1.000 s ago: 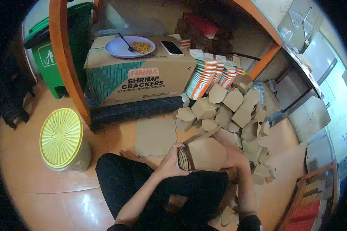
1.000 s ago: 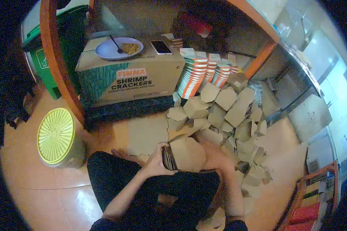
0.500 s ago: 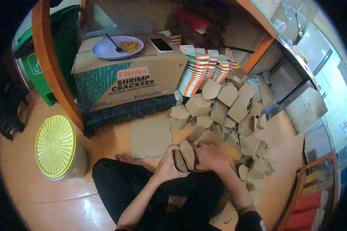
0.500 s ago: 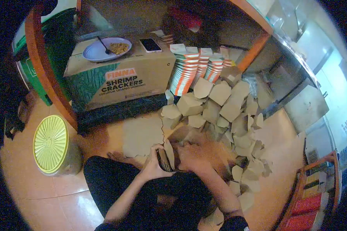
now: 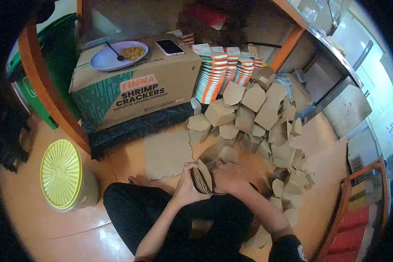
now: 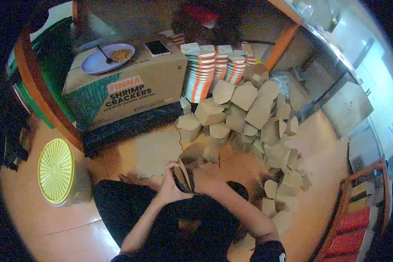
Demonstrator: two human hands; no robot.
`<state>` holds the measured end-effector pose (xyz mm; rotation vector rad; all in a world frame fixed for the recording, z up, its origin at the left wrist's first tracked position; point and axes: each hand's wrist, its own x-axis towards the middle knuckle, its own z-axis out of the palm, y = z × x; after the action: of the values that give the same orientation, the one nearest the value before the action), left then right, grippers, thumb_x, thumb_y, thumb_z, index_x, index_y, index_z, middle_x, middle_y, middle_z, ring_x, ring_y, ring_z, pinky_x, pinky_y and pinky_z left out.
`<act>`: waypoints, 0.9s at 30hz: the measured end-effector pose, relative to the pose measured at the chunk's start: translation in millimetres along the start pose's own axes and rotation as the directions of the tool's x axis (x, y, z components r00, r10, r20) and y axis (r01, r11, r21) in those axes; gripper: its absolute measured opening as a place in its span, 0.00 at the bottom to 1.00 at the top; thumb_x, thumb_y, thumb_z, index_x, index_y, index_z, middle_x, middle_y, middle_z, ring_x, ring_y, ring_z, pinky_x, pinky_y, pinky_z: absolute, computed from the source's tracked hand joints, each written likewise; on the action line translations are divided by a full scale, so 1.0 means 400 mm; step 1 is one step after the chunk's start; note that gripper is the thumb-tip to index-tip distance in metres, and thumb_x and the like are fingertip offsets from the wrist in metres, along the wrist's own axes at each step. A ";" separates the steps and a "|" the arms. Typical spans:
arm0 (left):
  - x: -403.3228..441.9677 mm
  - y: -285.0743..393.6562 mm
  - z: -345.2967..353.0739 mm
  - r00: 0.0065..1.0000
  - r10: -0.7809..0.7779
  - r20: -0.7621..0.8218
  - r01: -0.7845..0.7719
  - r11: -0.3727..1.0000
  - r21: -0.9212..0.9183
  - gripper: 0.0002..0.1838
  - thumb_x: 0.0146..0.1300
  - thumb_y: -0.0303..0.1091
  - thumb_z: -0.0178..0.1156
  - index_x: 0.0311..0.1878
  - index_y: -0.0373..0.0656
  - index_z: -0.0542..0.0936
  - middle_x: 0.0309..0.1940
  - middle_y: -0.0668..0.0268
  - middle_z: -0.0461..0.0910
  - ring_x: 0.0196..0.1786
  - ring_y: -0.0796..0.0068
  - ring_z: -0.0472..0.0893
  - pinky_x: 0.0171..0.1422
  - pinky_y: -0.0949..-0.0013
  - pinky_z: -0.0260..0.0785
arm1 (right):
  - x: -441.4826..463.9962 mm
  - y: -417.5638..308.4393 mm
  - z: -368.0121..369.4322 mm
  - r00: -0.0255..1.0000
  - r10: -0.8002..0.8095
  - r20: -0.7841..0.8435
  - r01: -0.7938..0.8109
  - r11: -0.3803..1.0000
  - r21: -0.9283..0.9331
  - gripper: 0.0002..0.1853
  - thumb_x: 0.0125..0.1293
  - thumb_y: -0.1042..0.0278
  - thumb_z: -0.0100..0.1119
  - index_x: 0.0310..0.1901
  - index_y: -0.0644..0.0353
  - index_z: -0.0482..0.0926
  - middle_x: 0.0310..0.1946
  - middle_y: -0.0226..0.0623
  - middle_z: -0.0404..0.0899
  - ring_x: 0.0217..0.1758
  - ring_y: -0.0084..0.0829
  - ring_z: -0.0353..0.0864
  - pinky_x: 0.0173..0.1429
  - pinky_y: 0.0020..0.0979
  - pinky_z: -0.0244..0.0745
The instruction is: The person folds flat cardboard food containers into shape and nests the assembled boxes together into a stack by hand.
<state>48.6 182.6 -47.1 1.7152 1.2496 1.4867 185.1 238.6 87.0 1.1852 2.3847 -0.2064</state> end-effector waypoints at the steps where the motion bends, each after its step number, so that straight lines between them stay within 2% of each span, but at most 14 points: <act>1: -0.002 0.002 0.003 1.000 0.006 -0.005 -0.006 0.999 -0.034 0.57 0.32 0.38 0.84 0.64 0.43 0.56 0.55 0.48 0.64 0.59 0.46 0.71 0.64 0.52 0.67 | 0.008 0.002 0.011 1.000 0.002 -0.019 -0.002 1.000 0.014 0.21 0.49 0.57 0.67 0.39 0.67 0.85 0.54 0.60 0.78 0.46 0.52 0.86 0.50 0.46 0.82; 3: 0.001 0.009 0.009 0.999 0.032 -0.018 -0.033 0.995 -0.094 0.58 0.31 0.37 0.84 0.65 0.43 0.56 0.57 0.48 0.64 0.61 0.46 0.70 0.65 0.51 0.66 | 0.024 0.020 0.052 0.995 0.005 -0.101 0.003 0.997 0.074 0.21 0.49 0.57 0.67 0.41 0.65 0.86 0.47 0.55 0.83 0.47 0.53 0.86 0.54 0.48 0.80; 4: 0.016 0.029 0.007 0.997 0.069 -0.029 -0.070 0.997 -0.042 0.58 0.31 0.37 0.84 0.65 0.43 0.56 0.57 0.47 0.64 0.62 0.45 0.69 0.66 0.50 0.66 | 0.030 0.030 0.069 0.990 0.005 -0.140 0.010 0.995 0.103 0.21 0.49 0.57 0.66 0.42 0.63 0.86 0.44 0.53 0.85 0.47 0.53 0.86 0.55 0.49 0.80; 6: 0.047 0.087 0.000 0.990 0.135 -0.045 -0.132 0.990 0.057 0.58 0.31 0.36 0.84 0.66 0.42 0.58 0.58 0.47 0.64 0.62 0.44 0.69 0.66 0.49 0.66 | 0.041 0.074 0.072 0.978 -0.144 -0.152 0.176 0.959 0.223 0.21 0.48 0.58 0.65 0.41 0.65 0.85 0.43 0.53 0.85 0.47 0.54 0.86 0.55 0.48 0.80; 7: 0.064 0.133 -0.012 0.993 0.120 0.005 -0.119 0.981 0.153 0.55 0.31 0.36 0.84 0.63 0.41 0.60 0.57 0.47 0.65 0.61 0.43 0.70 0.65 0.50 0.67 | 0.042 0.087 0.068 0.963 -0.217 -0.158 0.255 0.924 0.286 0.21 0.48 0.58 0.65 0.40 0.66 0.85 0.42 0.54 0.85 0.47 0.55 0.85 0.56 0.47 0.80; 10: 0.070 0.103 0.015 0.994 0.112 0.007 -0.112 0.987 0.115 0.54 0.31 0.36 0.84 0.62 0.42 0.60 0.55 0.48 0.66 0.59 0.45 0.71 0.63 0.51 0.68 | 0.029 0.093 0.034 0.966 -0.257 -0.010 0.249 0.926 0.283 0.22 0.50 0.54 0.65 0.35 0.70 0.84 0.36 0.60 0.83 0.41 0.57 0.85 0.49 0.46 0.80; 13: 0.064 0.108 0.015 1.000 0.024 0.000 -0.023 0.993 0.115 0.54 0.31 0.37 0.84 0.61 0.42 0.59 0.52 0.50 0.66 0.57 0.47 0.72 0.61 0.53 0.68 | 0.034 0.096 0.049 0.978 -0.196 0.069 0.172 0.950 0.260 0.23 0.50 0.54 0.64 0.36 0.70 0.84 0.35 0.60 0.83 0.42 0.54 0.85 0.48 0.46 0.80; 16: 0.045 0.076 0.019 0.999 0.042 0.015 -0.044 0.986 0.161 0.58 0.30 0.44 0.86 0.61 0.40 0.55 0.54 0.52 0.64 0.55 0.56 0.72 0.63 0.55 0.68 | 0.080 0.098 0.154 0.951 -0.255 -0.173 0.292 0.926 0.239 0.21 0.45 0.61 0.64 0.38 0.69 0.85 0.37 0.56 0.86 0.43 0.49 0.87 0.51 0.45 0.82; 17: 0.039 0.073 0.017 1.000 0.016 0.022 -0.019 0.985 0.173 0.59 0.31 0.45 0.86 0.61 0.40 0.55 0.54 0.52 0.64 0.55 0.56 0.72 0.62 0.56 0.68 | 0.075 0.097 0.149 0.971 -0.219 -0.095 0.237 0.936 0.261 0.21 0.45 0.62 0.64 0.37 0.69 0.85 0.38 0.56 0.86 0.43 0.49 0.87 0.51 0.45 0.82; 19: 0.033 0.067 0.012 0.999 -0.037 0.033 0.030 0.979 0.202 0.59 0.32 0.45 0.86 0.61 0.41 0.54 0.54 0.52 0.64 0.55 0.56 0.72 0.62 0.57 0.68 | 0.034 0.058 0.028 0.987 -0.150 0.063 0.126 0.948 0.292 0.20 0.44 0.63 0.63 0.36 0.70 0.85 0.38 0.55 0.86 0.43 0.49 0.87 0.50 0.45 0.82; 22: 0.023 0.059 0.011 0.991 -0.112 0.068 0.100 0.982 0.159 0.59 0.33 0.46 0.86 0.62 0.41 0.53 0.56 0.52 0.63 0.57 0.56 0.72 0.61 0.58 0.69 | 0.065 0.050 0.030 0.988 -0.153 0.017 0.139 0.935 0.326 0.19 0.44 0.65 0.63 0.36 0.70 0.86 0.39 0.56 0.86 0.43 0.49 0.87 0.49 0.45 0.82; 25: 0.029 0.086 0.020 1.000 -0.025 -0.018 0.028 0.987 0.160 0.55 0.32 0.42 0.84 0.60 0.38 0.56 0.53 0.50 0.64 0.58 0.50 0.70 0.65 0.52 0.64 | 0.055 0.022 0.016 0.994 -0.109 0.025 0.096 0.943 0.319 0.19 0.46 0.64 0.62 0.37 0.70 0.86 0.40 0.56 0.85 0.45 0.50 0.87 0.51 0.44 0.82; 26: 0.032 0.084 0.028 0.999 0.033 0.014 -0.035 0.972 0.231 0.55 0.33 0.43 0.84 0.60 0.38 0.56 0.54 0.50 0.64 0.59 0.50 0.70 0.65 0.52 0.64 | 0.080 0.009 0.070 0.993 -0.089 -0.081 0.113 0.919 0.378 0.19 0.48 0.62 0.62 0.37 0.69 0.87 0.40 0.57 0.85 0.46 0.50 0.87 0.54 0.44 0.81; 27: 0.032 0.076 0.031 0.994 0.093 0.049 -0.103 0.948 0.300 0.55 0.34 0.44 0.84 0.61 0.38 0.56 0.54 0.49 0.63 0.59 0.51 0.69 0.65 0.52 0.63 | 0.109 -0.010 0.115 0.995 -0.040 -0.095 0.071 0.934 0.351 0.19 0.49 0.62 0.62 0.37 0.69 0.87 0.40 0.57 0.85 0.46 0.50 0.86 0.55 0.44 0.80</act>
<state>68.7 183.3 -18.1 2.0176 1.4528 1.3682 175.2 252.0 25.7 1.3052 2.5293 -0.6397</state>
